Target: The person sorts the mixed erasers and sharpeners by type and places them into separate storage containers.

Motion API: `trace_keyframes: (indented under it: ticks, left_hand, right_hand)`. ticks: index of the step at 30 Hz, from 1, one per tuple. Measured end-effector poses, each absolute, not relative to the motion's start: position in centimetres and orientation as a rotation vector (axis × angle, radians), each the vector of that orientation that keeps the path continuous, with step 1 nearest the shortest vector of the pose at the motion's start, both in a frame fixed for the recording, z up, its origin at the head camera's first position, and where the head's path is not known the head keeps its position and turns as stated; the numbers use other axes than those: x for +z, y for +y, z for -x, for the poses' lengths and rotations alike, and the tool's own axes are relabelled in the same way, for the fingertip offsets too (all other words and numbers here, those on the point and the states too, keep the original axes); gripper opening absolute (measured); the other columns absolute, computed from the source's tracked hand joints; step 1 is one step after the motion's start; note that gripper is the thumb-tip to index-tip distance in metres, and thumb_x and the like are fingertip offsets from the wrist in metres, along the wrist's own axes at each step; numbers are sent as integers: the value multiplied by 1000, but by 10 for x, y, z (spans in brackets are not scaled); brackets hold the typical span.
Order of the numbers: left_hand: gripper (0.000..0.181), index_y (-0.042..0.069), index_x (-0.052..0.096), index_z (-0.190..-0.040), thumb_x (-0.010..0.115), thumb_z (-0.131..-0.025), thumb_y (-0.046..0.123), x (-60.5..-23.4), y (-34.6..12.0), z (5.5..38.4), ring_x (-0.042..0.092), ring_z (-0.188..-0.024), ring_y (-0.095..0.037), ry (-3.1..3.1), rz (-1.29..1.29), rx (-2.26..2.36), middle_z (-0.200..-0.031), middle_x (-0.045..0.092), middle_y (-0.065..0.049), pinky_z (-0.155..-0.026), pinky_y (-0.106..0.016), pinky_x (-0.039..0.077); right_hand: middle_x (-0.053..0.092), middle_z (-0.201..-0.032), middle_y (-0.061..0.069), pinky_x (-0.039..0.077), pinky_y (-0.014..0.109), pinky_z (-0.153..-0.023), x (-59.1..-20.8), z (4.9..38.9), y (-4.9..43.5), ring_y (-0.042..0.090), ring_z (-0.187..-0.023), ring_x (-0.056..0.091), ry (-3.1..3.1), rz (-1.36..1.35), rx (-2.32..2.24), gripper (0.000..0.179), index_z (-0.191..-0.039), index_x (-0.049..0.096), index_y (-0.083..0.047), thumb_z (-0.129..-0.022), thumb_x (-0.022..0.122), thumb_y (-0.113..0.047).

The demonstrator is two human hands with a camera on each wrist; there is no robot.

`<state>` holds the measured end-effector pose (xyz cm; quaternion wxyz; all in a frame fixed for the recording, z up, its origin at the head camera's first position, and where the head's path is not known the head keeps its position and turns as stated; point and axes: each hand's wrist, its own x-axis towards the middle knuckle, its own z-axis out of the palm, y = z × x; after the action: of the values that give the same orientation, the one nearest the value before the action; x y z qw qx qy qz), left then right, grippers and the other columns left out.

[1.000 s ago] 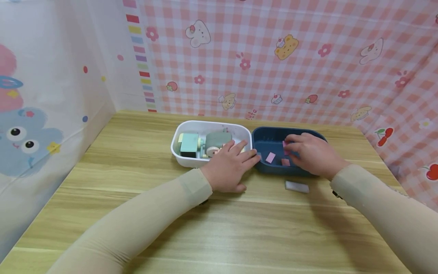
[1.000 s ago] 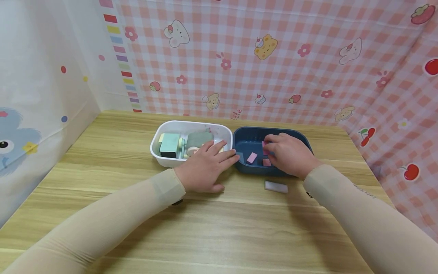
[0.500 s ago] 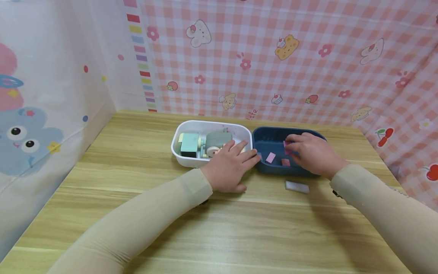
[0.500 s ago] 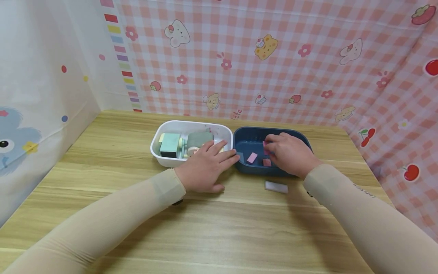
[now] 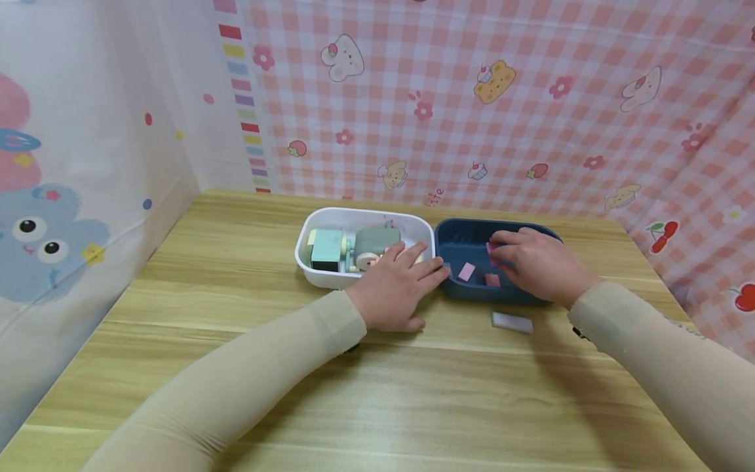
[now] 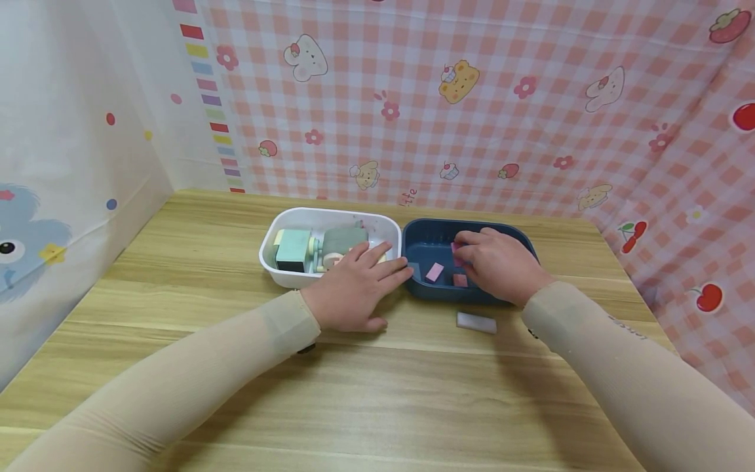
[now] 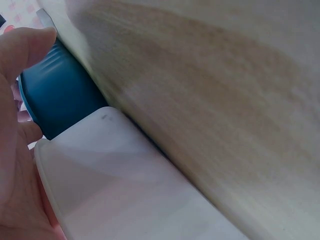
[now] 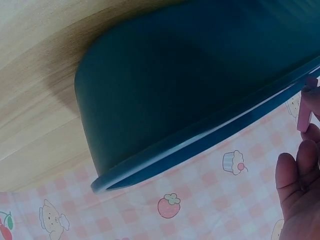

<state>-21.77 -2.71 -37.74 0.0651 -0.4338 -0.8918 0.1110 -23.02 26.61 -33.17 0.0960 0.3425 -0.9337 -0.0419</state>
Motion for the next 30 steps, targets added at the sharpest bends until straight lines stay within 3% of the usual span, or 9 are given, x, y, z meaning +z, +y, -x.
trace_keyframes:
  ticks: [12, 30]
  left_hand:
    - [98, 25, 26, -169, 62, -91, 73, -377, -27, 217, 18, -163, -34, -2700, 1308, 341, -175, 29, 0, -131, -56, 21]
    - [99, 25, 26, -169, 62, -91, 74, -378, -27, 217, 19, -163, -34, -2698, 1302, 347, -174, 29, 0, -131, -56, 22]
  right_hand:
    - [71, -136, 15, 59, 49, -97, -332, 229, 266, 34, -115, 69, -2803, -1007, -107, 29, -120, 79, -5, -92, 80, -10]
    - [70, -138, 16, 58, 52, -99, -330, 222, 271, 36, -119, 67, -2769, -1008, -40, 30, -122, 78, -4, -93, 80, -11]
